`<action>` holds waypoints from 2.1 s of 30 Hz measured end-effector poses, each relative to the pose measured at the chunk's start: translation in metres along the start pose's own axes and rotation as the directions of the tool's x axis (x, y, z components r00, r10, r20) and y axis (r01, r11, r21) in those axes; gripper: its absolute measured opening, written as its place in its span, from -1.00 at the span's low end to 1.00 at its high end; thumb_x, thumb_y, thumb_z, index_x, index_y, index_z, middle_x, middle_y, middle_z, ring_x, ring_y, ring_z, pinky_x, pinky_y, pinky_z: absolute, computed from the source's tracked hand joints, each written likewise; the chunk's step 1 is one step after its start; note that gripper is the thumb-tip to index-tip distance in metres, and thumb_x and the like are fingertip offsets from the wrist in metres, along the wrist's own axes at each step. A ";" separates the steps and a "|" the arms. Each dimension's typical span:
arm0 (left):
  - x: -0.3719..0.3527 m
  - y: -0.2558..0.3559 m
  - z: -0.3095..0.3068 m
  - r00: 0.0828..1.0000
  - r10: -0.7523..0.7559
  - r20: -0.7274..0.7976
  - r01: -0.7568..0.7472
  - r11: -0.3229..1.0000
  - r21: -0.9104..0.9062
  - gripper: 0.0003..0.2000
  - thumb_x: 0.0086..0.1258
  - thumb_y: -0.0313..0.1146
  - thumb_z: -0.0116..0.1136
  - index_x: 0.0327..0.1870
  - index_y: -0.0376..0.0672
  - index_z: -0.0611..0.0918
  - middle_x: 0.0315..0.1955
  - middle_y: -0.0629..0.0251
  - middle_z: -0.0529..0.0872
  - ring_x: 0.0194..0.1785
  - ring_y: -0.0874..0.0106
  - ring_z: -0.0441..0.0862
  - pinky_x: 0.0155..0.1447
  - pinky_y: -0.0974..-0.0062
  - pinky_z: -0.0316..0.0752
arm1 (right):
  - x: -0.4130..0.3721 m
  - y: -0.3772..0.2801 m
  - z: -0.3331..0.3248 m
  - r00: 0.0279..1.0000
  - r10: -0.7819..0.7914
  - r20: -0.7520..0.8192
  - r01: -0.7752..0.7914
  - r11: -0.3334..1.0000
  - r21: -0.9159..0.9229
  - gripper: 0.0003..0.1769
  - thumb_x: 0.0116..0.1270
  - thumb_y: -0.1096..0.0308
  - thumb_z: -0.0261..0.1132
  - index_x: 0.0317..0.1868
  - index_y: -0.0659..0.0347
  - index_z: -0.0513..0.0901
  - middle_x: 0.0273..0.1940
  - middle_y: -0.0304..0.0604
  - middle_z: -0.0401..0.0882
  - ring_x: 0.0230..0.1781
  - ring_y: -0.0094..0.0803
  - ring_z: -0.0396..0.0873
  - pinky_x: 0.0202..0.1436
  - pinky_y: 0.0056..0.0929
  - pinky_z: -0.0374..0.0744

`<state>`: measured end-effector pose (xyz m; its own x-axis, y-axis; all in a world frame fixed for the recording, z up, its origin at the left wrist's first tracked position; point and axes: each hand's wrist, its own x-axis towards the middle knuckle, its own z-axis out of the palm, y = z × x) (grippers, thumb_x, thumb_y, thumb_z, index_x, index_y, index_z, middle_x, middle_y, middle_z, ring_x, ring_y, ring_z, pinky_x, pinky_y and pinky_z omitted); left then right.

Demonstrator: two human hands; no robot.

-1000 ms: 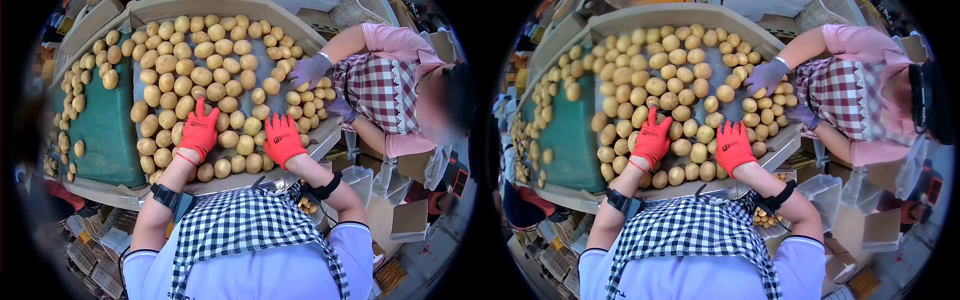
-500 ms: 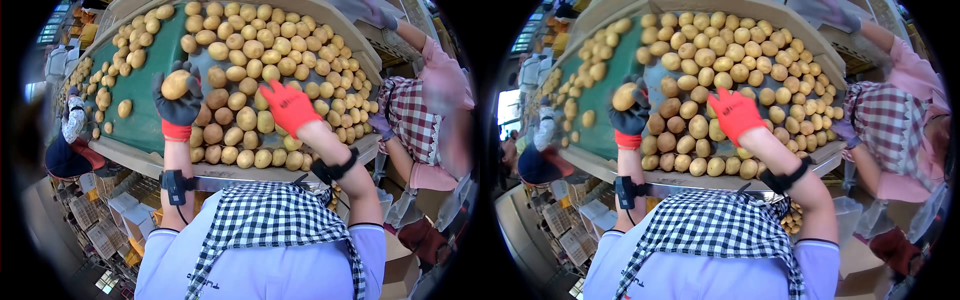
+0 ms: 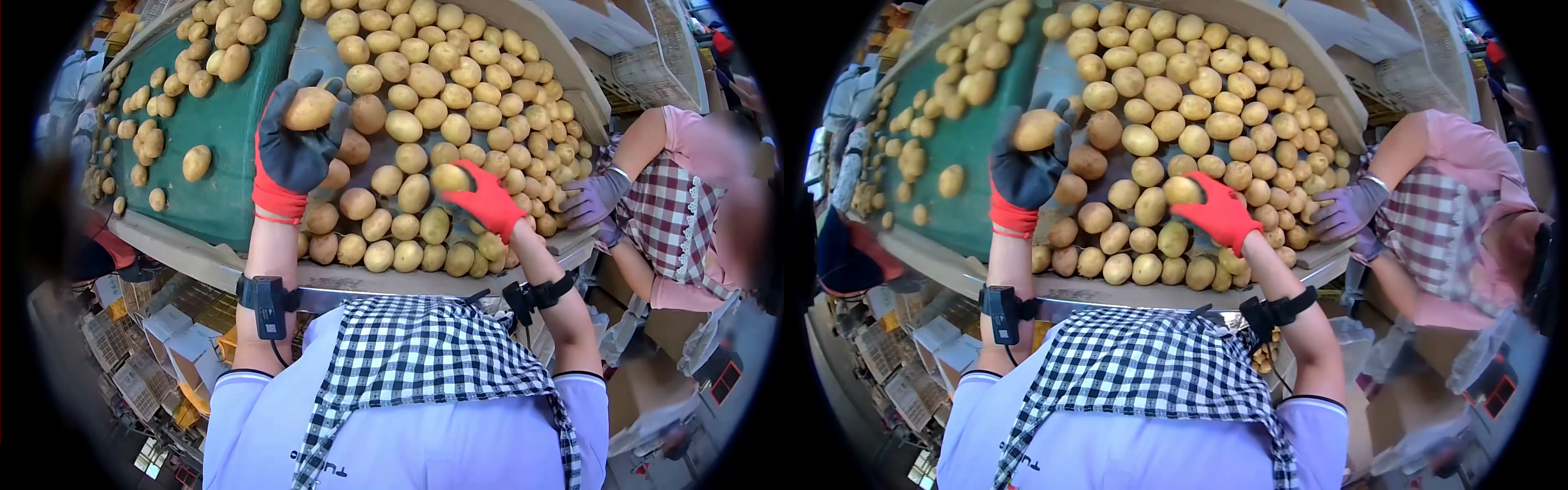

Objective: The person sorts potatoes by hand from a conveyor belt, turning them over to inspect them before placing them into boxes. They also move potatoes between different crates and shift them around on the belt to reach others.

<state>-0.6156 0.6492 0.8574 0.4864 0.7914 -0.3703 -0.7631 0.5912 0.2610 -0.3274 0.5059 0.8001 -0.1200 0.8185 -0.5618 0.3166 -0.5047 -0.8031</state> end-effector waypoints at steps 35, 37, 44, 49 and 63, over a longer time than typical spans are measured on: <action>-0.021 -0.006 0.009 0.988 0.087 0.124 -0.017 0.877 -0.480 -0.36 0.46 -0.26 0.15 0.53 -0.31 0.35 0.53 -0.07 0.34 0.40 0.01 0.54 0.44 0.02 0.53 | 0.065 -0.061 0.075 0.977 -0.202 0.059 0.181 0.663 -0.727 -0.40 0.25 0.25 0.42 0.34 -0.06 0.58 0.60 0.28 0.04 0.38 0.18 0.45 0.33 -0.06 0.59; -0.023 -0.016 0.022 0.988 0.077 0.137 -0.019 0.923 -0.385 -0.34 0.46 -0.02 0.18 0.52 -0.15 0.43 0.59 -0.01 0.27 0.61 0.03 0.25 0.43 0.09 0.56 | 0.057 -0.071 0.071 0.990 -0.133 0.048 0.128 0.707 -0.695 -0.42 0.32 0.39 0.32 0.37 -0.16 0.62 0.69 0.22 -0.13 0.37 0.19 0.47 0.38 -0.05 0.58; -0.038 -0.040 0.037 0.985 -0.089 0.149 0.125 0.961 -0.249 -0.25 0.31 0.31 0.30 0.45 0.09 0.54 0.56 0.08 0.31 0.63 0.08 0.20 0.43 0.15 0.52 | 0.056 -0.023 0.071 0.823 -0.541 -0.174 0.367 0.740 -0.564 -0.35 0.10 0.31 0.56 0.27 -0.23 0.70 0.66 0.29 -0.24 0.50 0.16 0.35 0.44 -0.05 0.53; -0.049 -0.066 0.026 0.988 -0.109 0.112 0.115 0.992 -0.048 -0.24 0.35 0.30 0.29 0.50 0.13 0.45 0.50 0.19 0.41 0.49 0.11 0.43 0.57 -0.19 0.30 | -0.016 -0.083 0.046 0.754 -0.273 -0.598 0.549 0.762 0.344 -0.37 0.14 0.22 0.60 0.27 -0.16 0.70 0.58 0.19 -0.04 0.36 -0.01 0.52 0.65 -0.12 0.25; -0.057 -0.124 0.026 0.734 0.281 0.618 -0.611 -0.124 0.782 -0.09 0.37 0.21 0.32 0.61 -0.04 0.18 0.51 0.15 0.39 0.53 0.20 0.40 0.63 0.06 0.27 | -0.103 -0.013 0.015 0.505 -0.747 -0.433 0.762 0.622 -0.183 -0.81 0.28 0.54 0.49 -0.09 0.28 0.78 0.10 0.05 0.71 0.12 -0.17 0.71 0.24 -0.04 0.64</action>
<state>-0.5380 0.5346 0.8698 0.4061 0.8431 0.3525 0.1299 -0.4351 0.8910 -0.3330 0.4241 0.8653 0.1104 0.9091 0.4017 0.2776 0.3599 -0.8908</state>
